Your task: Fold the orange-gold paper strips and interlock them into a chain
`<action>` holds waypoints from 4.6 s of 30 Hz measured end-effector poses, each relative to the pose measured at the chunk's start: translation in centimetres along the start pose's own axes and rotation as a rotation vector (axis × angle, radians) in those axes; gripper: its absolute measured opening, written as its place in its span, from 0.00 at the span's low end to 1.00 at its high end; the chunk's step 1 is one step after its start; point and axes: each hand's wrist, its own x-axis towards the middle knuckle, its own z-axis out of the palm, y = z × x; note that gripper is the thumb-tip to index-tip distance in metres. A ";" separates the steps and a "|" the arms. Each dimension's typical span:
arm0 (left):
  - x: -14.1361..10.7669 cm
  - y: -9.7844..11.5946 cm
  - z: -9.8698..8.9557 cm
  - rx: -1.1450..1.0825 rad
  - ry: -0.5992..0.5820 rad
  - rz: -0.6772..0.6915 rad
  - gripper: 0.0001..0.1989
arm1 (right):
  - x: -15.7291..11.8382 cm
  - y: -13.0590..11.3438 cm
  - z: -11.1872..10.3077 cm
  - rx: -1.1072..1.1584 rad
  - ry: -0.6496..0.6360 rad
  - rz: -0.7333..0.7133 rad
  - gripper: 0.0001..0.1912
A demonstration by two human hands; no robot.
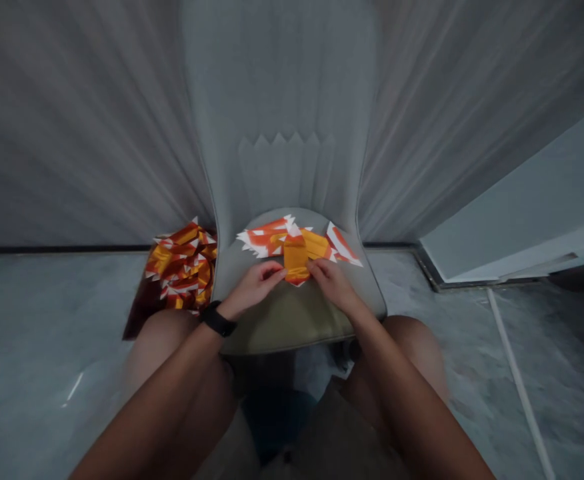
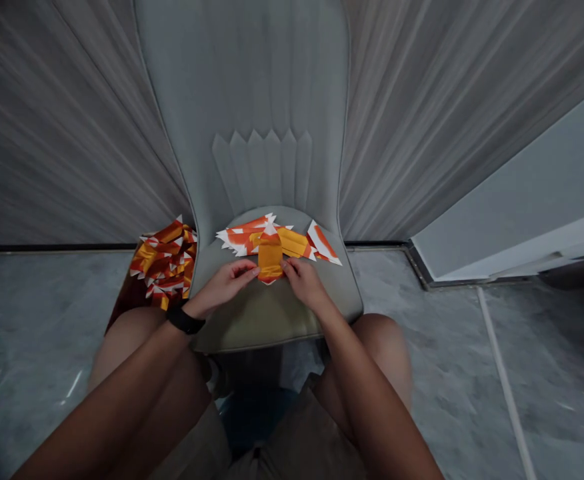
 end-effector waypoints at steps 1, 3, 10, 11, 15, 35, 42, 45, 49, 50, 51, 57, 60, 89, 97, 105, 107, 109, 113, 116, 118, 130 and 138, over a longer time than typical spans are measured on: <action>0.0 0.2 -0.1 -0.007 -0.007 -0.007 0.18 | 0.0 -0.1 -0.1 0.004 -0.008 0.006 0.24; 0.1 0.3 -0.2 -0.024 -0.021 -0.024 0.18 | 0.1 -0.1 -0.2 0.012 -0.014 0.016 0.24; 0.8 -0.8 0.3 -0.050 -0.019 -0.055 0.19 | 0.0 0.8 0.2 -0.014 0.040 0.008 0.21; 1.0 -0.9 0.5 -0.054 -0.015 -0.056 0.19 | -0.1 0.9 0.3 -0.026 0.054 0.005 0.21; 1.4 -0.8 1.2 -0.055 0.010 -0.036 0.20 | -0.8 1.1 0.3 -0.092 0.108 -0.001 0.19; 3.4 -2.6 -2.6 0.238 0.195 0.158 0.16 | 13.9 -7.9 -6.0 -1.023 0.013 0.150 0.17; 4.9 -2.4 -3.6 0.239 0.316 0.155 0.16 | 11.7 -5.7 -4.4 -0.985 0.105 0.093 0.21; 5.0 -2.2 -3.4 0.204 0.304 0.143 0.17 | 8.5 -1.9 -5.2 -0.850 0.137 0.058 0.17; 4.9 -2.0 -2.5 0.273 0.288 0.133 0.19 | 6.3 2.3 -5.6 -0.724 0.091 -0.085 0.18; 5.0 -2.1 -2.2 0.305 0.283 0.135 0.19 | 6.2 2.9 -5.3 -0.716 0.064 -0.132 0.22; 5.0 -2.1 -2.0 0.332 0.273 0.138 0.20 | 6.2 3.4 -5.0 -0.717 0.041 -0.165 0.26; 5.0 -2.3 -1.8 0.428 0.201 0.135 0.19 | 6.2 3.6 -3.3 -0.723 -0.019 -0.135 0.27; 5.0 -2.3 -1.9 0.426 0.206 0.115 0.19 | 5.6 3.0 -3.5 -0.612 0.006 -0.129 0.24; 1.4 0.6 1.9 -0.478 0.154 0.013 0.30 | -2.0 -3.7 1.3 0.209 0.107 0.014 0.18; -0.6 1.2 3.2 -0.374 0.164 0.023 0.22 | -6.0 -5.5 2.8 -0.239 0.339 -0.132 0.16; -4.5 2.9 2.2 -0.345 -0.014 0.073 0.20 | -9.8 -6.0 1.6 -0.225 0.351 0.011 0.18; -5.2 3.2 1.9 -0.310 -0.059 0.100 0.19 | -10.2 -6.0 1.7 -0.218 0.343 0.021 0.20; -5.6 3.3 1.7 -0.268 -0.064 0.133 0.19 | -10.4 -6.2 2.1 -0.216 0.348 0.027 0.21; -5.8 3.2 1.5 -0.162 -0.012 0.189 0.19 | -9.8 -6.8 3.0 -0.208 0.373 0.028 0.21; -5.9 3.3 1.2 -0.084 -0.001 0.204 0.18 | -8.8 -6.9 3.2 -0.196 0.392 0.042 0.20; -5.9 3.3 1.0 -0.057 0.009 0.203 0.17 | -7.9 -6.5 3.1 -0.175 0.395 0.047 0.20; -4.3 2.5 1.1 0.084 0.129 0.105 0.19 | -7.1 -5.4 2.8 -0.261 0.245 0.011 0.16; -3.1 2.1 1.4 0.102 0.071 0.150 0.21 | -8.2 -4.4 1.2 -0.130 0.228 0.076 0.19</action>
